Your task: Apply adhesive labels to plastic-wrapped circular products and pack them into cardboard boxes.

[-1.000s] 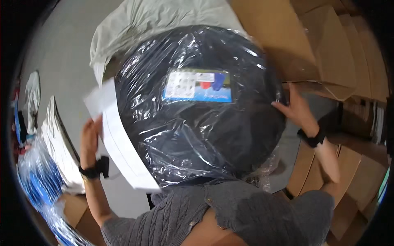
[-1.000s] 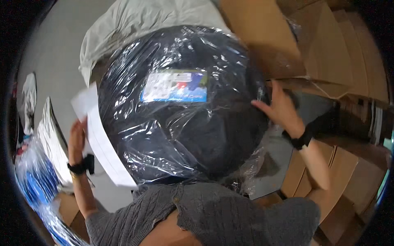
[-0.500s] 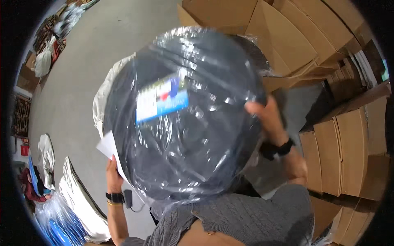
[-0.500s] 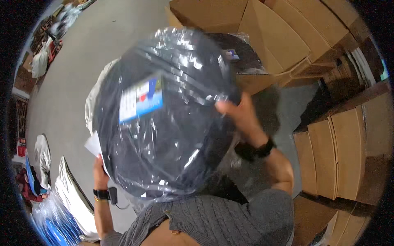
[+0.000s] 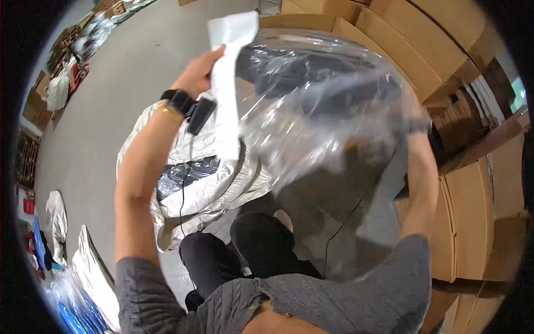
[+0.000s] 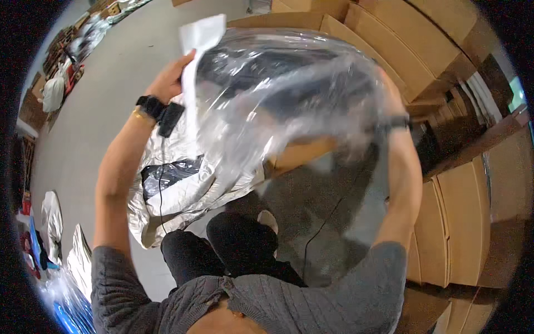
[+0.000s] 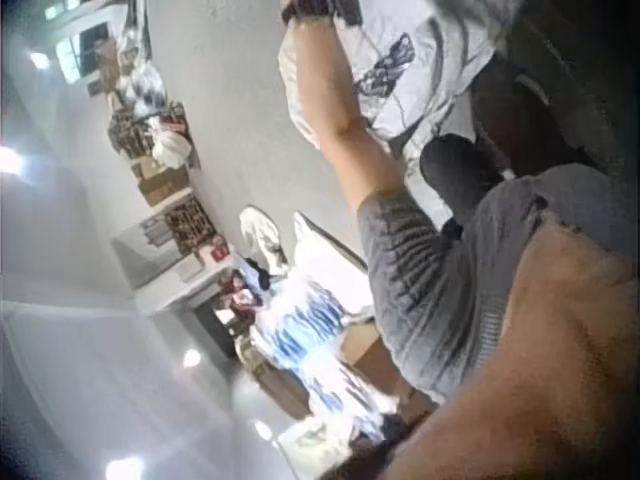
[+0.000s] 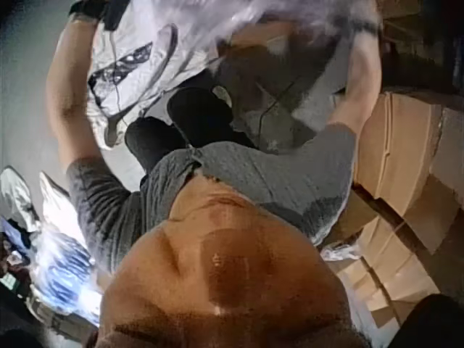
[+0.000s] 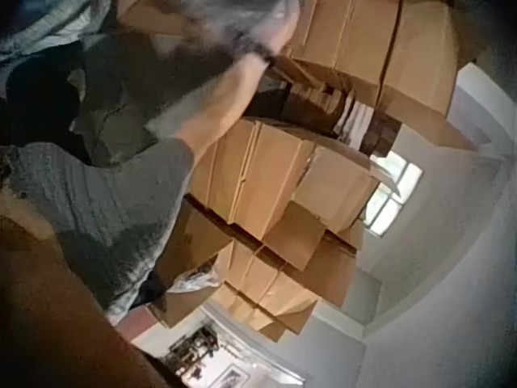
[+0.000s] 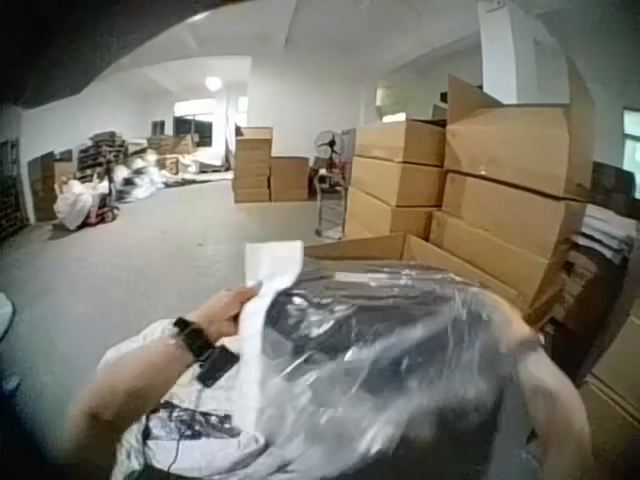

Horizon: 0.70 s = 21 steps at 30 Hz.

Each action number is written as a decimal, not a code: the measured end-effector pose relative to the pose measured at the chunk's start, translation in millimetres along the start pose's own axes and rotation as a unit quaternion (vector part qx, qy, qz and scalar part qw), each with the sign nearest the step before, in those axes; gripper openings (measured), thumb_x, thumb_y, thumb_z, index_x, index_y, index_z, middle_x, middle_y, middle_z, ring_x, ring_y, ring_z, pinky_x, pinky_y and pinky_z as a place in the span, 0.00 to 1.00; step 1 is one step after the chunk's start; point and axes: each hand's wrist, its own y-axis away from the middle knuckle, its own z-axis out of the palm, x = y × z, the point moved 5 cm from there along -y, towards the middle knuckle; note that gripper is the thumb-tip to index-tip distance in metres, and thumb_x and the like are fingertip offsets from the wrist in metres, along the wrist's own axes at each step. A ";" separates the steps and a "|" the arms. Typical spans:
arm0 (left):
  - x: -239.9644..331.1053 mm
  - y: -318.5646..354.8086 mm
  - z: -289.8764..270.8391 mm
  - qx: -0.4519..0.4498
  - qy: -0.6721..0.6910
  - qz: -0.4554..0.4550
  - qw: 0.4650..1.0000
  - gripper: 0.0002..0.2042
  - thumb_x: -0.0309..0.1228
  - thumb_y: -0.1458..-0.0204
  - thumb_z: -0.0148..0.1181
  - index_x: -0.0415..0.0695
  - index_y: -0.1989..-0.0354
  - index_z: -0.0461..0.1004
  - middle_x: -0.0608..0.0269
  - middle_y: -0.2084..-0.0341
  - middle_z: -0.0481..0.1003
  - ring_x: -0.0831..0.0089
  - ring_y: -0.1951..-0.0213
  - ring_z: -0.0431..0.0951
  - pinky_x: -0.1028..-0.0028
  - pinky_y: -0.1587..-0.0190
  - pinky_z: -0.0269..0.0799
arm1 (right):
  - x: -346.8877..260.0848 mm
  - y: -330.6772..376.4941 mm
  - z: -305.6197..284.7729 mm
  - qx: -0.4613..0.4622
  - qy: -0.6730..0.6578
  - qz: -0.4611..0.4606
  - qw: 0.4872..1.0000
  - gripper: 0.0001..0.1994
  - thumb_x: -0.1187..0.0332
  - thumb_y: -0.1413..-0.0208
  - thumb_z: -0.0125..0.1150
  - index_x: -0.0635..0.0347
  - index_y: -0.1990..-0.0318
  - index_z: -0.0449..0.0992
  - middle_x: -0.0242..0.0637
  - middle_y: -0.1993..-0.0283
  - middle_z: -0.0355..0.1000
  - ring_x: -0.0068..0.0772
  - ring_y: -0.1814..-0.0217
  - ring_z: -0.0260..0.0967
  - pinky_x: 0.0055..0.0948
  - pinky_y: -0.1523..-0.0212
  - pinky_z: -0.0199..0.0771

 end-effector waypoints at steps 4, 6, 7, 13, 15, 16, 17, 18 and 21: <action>-49.3 -28.7 29.6 -0.002 -0.019 -0.006 1.000 0.10 0.36 0.44 0.56 0.41 0.66 0.71 0.68 0.75 0.72 0.80 0.75 0.71 0.78 0.75 0.69 | 78.6 -88.2 -98.3 0.102 0.050 0.167 0.979 0.23 0.72 0.49 0.59 0.67 0.45 0.65 0.39 0.50 0.69 0.33 0.55 0.68 0.30 0.53 0.69; -54.8 -19.7 9.0 0.008 0.000 0.023 1.000 0.10 0.36 0.44 0.55 0.40 0.66 0.71 0.68 0.74 0.72 0.81 0.74 0.71 0.79 0.75 0.68 | 90.9 -95.5 -103.1 -0.027 0.150 0.129 0.980 0.22 0.66 0.45 0.57 0.64 0.44 0.65 0.38 0.51 0.70 0.27 0.56 0.70 0.25 0.54 0.70; -45.5 0.5 17.8 0.032 -0.014 0.034 0.999 0.10 0.35 0.44 0.55 0.40 0.65 0.71 0.69 0.73 0.72 0.81 0.74 0.71 0.80 0.74 0.68 | 96.8 -89.2 -109.6 -0.084 0.201 0.113 0.969 0.23 0.62 0.43 0.56 0.63 0.43 0.65 0.38 0.51 0.71 0.25 0.57 0.70 0.23 0.55 0.70; 19.4 137.3 1.6 0.081 -0.155 0.143 0.974 0.11 0.29 0.44 0.54 0.36 0.55 0.70 0.63 0.64 0.75 0.79 0.63 0.74 0.80 0.60 0.70 | 58.0 23.4 22.6 -0.234 0.202 -0.034 0.950 0.16 0.64 0.42 0.54 0.63 0.49 0.71 0.37 0.59 0.74 0.23 0.56 0.71 0.23 0.56 0.71; 30.8 173.2 -0.7 0.044 -0.266 0.220 0.937 0.09 0.25 0.46 0.55 0.36 0.58 0.71 0.66 0.67 0.76 0.81 0.65 0.73 0.80 0.62 0.68 | 63.7 48.1 68.5 -0.293 0.175 -0.053 0.939 0.16 0.63 0.42 0.54 0.64 0.51 0.72 0.36 0.60 0.74 0.23 0.57 0.71 0.23 0.55 0.70; 36.9 193.5 5.1 0.062 -0.312 0.245 0.916 0.09 0.24 0.46 0.55 0.36 0.58 0.71 0.67 0.67 0.75 0.81 0.65 0.73 0.81 0.62 0.68 | 65.1 57.7 92.8 -0.316 0.137 -0.066 0.937 0.15 0.64 0.42 0.54 0.64 0.53 0.72 0.36 0.61 0.74 0.23 0.57 0.71 0.22 0.55 0.71; 40.3 210.7 10.0 0.075 -0.356 0.269 0.892 0.09 0.24 0.46 0.55 0.36 0.57 0.70 0.67 0.67 0.75 0.82 0.65 0.73 0.81 0.62 0.68 | 66.7 67.5 114.4 -0.333 0.102 -0.078 0.934 0.14 0.65 0.42 0.54 0.65 0.54 0.73 0.36 0.62 0.75 0.23 0.57 0.71 0.22 0.55 0.71; 39.4 227.8 2.6 0.093 -0.361 0.258 0.891 0.09 0.24 0.46 0.55 0.36 0.57 0.70 0.67 0.67 0.75 0.82 0.65 0.73 0.81 0.62 0.68 | 73.4 77.2 138.0 -0.367 0.081 -0.064 0.924 0.13 0.67 0.42 0.53 0.65 0.53 0.73 0.36 0.62 0.74 0.23 0.59 0.71 0.21 0.56 0.70; 41.9 279.5 -27.8 0.164 -0.376 0.270 0.871 0.11 0.24 0.46 0.55 0.36 0.54 0.70 0.66 0.65 0.76 0.83 0.65 0.72 0.83 0.62 0.66 | 115.4 81.6 214.5 -0.444 0.055 -0.046 0.893 0.14 0.66 0.41 0.53 0.64 0.53 0.73 0.36 0.62 0.75 0.23 0.59 0.71 0.22 0.57 0.70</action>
